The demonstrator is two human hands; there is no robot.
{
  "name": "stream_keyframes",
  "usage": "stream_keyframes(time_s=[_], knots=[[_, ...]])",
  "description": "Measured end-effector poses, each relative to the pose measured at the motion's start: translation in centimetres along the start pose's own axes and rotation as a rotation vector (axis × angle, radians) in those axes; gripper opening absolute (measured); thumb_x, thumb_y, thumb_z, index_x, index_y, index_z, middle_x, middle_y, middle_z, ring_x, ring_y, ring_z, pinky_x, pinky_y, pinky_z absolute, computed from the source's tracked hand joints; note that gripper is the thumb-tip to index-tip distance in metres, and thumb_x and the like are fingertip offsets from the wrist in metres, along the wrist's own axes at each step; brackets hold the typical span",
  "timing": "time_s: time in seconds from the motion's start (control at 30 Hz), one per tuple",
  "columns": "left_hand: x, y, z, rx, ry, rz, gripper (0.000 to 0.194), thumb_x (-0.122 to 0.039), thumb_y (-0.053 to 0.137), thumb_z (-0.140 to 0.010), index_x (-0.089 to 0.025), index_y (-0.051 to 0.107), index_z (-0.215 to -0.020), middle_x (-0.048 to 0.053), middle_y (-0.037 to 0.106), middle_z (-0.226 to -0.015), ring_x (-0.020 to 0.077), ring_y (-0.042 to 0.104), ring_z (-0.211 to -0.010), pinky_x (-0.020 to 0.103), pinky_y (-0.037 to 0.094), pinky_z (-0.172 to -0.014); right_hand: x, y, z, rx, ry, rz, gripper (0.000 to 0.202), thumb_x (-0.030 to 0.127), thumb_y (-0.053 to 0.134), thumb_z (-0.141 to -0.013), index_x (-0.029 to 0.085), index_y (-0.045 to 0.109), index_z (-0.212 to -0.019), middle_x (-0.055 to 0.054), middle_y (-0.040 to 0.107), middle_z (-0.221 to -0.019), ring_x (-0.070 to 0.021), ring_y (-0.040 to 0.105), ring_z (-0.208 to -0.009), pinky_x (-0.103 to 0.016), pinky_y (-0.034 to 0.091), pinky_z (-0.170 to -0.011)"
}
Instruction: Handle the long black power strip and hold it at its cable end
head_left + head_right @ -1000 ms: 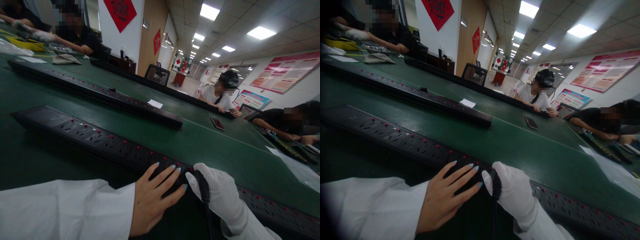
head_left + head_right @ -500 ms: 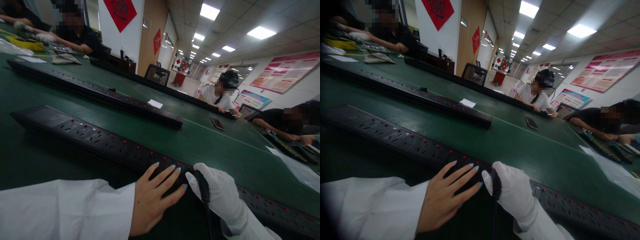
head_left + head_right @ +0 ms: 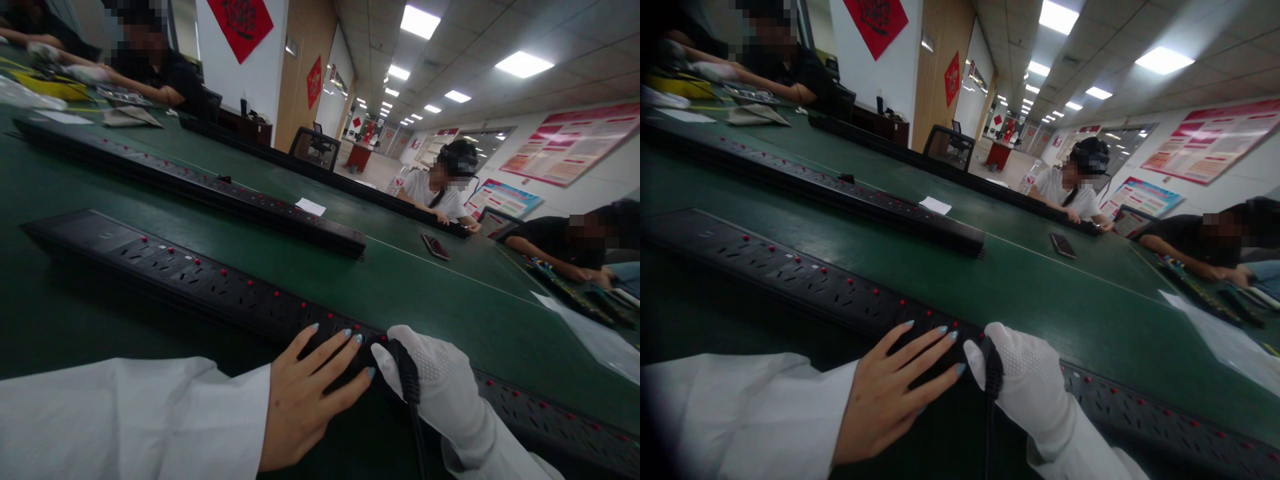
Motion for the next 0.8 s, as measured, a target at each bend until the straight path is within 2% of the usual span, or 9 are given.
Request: stream_keyframes(time_s=[0.27, 0.6, 0.8], knots=[[0.0, 0.24, 0.05, -0.032, 0.004, -0.005, 0.071, -0.023, 0.06, -0.077, -0.024, 0.03, -0.142, 0.011, 0.029, -0.149, 0.0271, 0.017, -0.137, 0.051, 0.005, -0.104, -0.28, 0.5, 0.15, 0.013, 0.036, 0.024, 0.021, 0.04, 0.054, -0.086, 0.021, 0.056, -0.076, 0.004, 0.054, -0.06, -0.0093, 0.048, -0.051, -0.024, 0.029, -0.053], [0.02, 0.06, -0.01, -0.01, 0.006, -0.018, 0.072, -0.025, 0.061, -0.077, -0.025, 0.03, -0.142, 0.01, 0.028, -0.149, 0.0274, 0.017, -0.137, 0.051, 0.004, -0.104, -0.04, 0.05, -0.08, -0.029, 0.006, 0.017, 0.02, 0.039, 0.053, -0.087, 0.021, 0.056, -0.077, 0.004, 0.055, -0.06, -0.0093, 0.05, -0.051, -0.023, 0.031, -0.053], [0.05, 0.14, 0.01, 0.002, 0.009, -0.021, 0.071, -0.026, 0.061, -0.078, -0.024, 0.029, -0.142, 0.011, 0.028, -0.149, 0.0278, 0.018, -0.137, 0.052, 0.005, -0.104, -0.14, 0.21, -0.05, 0.008, 0.021, -0.004, 0.021, 0.039, 0.054, -0.086, 0.021, 0.055, -0.075, 0.005, 0.054, -0.059, -0.0086, 0.049, -0.051, -0.022, 0.03, -0.053]])
Point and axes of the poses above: each hand's wrist, its own z-axis away from the middle knuckle, its own y-axis out of the palm, x = y × z, the point moved 5 cm from there along -z, towards the middle knuckle
